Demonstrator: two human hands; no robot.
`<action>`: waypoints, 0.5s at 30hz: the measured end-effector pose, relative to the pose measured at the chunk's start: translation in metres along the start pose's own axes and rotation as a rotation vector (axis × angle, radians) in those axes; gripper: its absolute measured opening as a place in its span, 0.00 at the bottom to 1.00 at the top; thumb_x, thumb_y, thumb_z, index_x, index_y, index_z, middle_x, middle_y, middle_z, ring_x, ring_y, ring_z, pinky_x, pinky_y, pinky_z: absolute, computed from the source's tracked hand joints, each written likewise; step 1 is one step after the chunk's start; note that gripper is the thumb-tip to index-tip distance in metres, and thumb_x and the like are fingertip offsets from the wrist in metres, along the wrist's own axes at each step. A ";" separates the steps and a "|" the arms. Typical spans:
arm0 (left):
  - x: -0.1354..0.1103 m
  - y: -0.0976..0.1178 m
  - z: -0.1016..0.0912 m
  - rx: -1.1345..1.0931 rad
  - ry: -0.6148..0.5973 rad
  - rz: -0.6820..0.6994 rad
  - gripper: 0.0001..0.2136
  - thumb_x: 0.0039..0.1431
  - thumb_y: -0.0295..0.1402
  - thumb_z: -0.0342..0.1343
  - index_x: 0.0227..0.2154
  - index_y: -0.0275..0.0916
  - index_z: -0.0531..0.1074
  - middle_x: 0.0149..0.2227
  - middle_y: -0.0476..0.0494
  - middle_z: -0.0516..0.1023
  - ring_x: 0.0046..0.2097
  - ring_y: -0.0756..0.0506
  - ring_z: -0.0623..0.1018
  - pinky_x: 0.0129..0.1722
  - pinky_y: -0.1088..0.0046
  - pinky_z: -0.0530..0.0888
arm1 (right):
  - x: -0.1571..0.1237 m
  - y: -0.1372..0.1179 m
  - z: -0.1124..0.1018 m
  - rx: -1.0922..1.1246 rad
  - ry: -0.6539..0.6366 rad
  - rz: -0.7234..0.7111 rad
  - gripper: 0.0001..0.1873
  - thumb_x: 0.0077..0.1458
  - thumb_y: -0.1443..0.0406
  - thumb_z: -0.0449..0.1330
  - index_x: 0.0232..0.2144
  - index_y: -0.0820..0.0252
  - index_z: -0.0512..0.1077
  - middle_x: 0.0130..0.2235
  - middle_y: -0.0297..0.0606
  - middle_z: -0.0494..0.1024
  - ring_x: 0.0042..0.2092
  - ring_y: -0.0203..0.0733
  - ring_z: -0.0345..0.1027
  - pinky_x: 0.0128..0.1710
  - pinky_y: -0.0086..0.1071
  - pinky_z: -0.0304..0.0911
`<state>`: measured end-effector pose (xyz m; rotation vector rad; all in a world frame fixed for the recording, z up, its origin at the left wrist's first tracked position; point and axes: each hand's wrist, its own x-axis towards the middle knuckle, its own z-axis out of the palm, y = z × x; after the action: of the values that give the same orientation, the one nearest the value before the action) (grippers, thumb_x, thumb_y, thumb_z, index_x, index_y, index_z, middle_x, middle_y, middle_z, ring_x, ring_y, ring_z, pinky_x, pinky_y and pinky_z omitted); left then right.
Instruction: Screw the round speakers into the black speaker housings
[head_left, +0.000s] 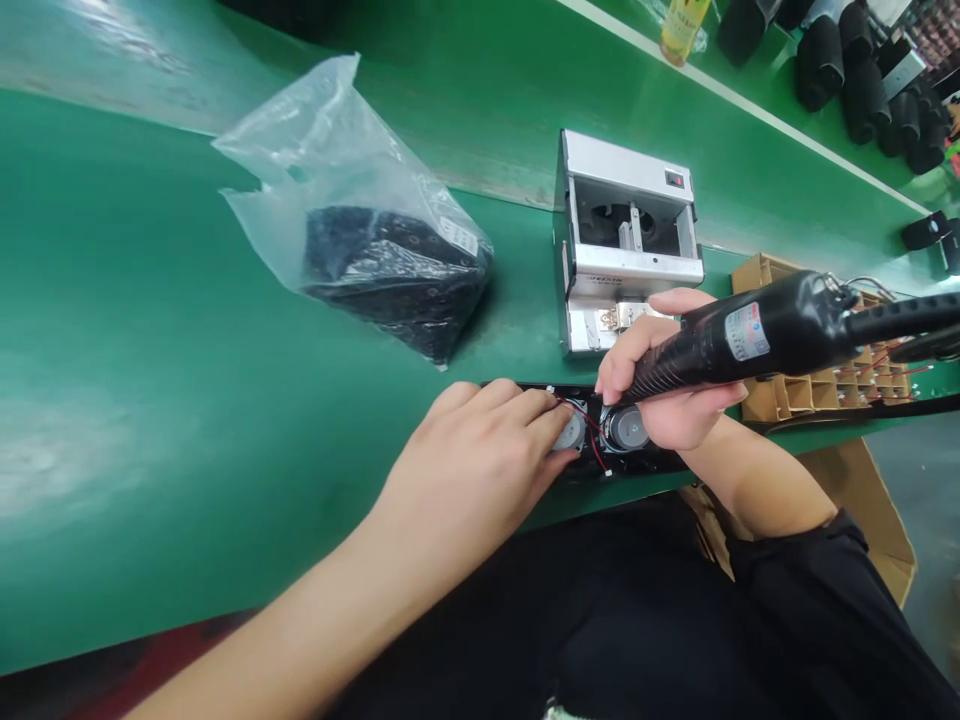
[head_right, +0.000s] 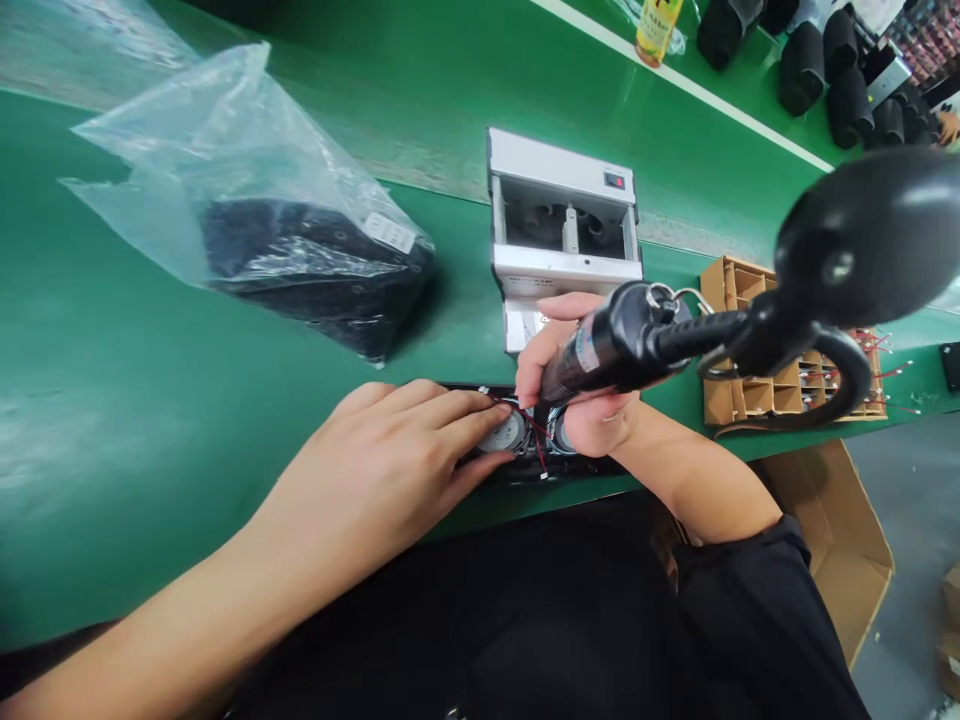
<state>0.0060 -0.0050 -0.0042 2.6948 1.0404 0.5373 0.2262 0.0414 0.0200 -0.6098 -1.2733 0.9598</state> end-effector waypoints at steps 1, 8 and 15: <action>0.001 0.000 0.000 -0.004 -0.005 0.000 0.05 0.81 0.36 0.68 0.50 0.42 0.87 0.50 0.36 0.95 0.45 0.31 0.86 0.41 0.50 0.69 | 0.000 0.001 -0.001 -0.009 -0.005 0.010 0.36 0.70 0.25 0.63 0.56 0.44 0.74 0.23 0.22 0.79 0.13 0.41 0.64 0.15 0.36 0.69; 0.007 -0.003 -0.002 -0.044 -0.043 -0.016 0.04 0.77 0.36 0.71 0.47 0.43 0.88 0.48 0.37 0.95 0.45 0.31 0.86 0.41 0.52 0.66 | 0.003 0.007 0.001 -0.018 0.017 0.079 0.43 0.65 0.19 0.62 0.53 0.44 0.72 0.22 0.19 0.77 0.13 0.39 0.63 0.15 0.34 0.67; 0.003 -0.003 0.000 -0.081 -0.019 -0.048 0.05 0.77 0.36 0.71 0.49 0.44 0.89 0.48 0.36 0.95 0.46 0.31 0.86 0.42 0.52 0.68 | 0.001 0.004 0.002 0.024 0.048 0.075 0.37 0.70 0.24 0.61 0.57 0.44 0.71 0.24 0.19 0.80 0.13 0.40 0.61 0.14 0.34 0.68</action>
<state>0.0060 -0.0004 -0.0044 2.5928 1.0520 0.5318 0.2232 0.0437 0.0176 -0.6613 -1.2018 1.0152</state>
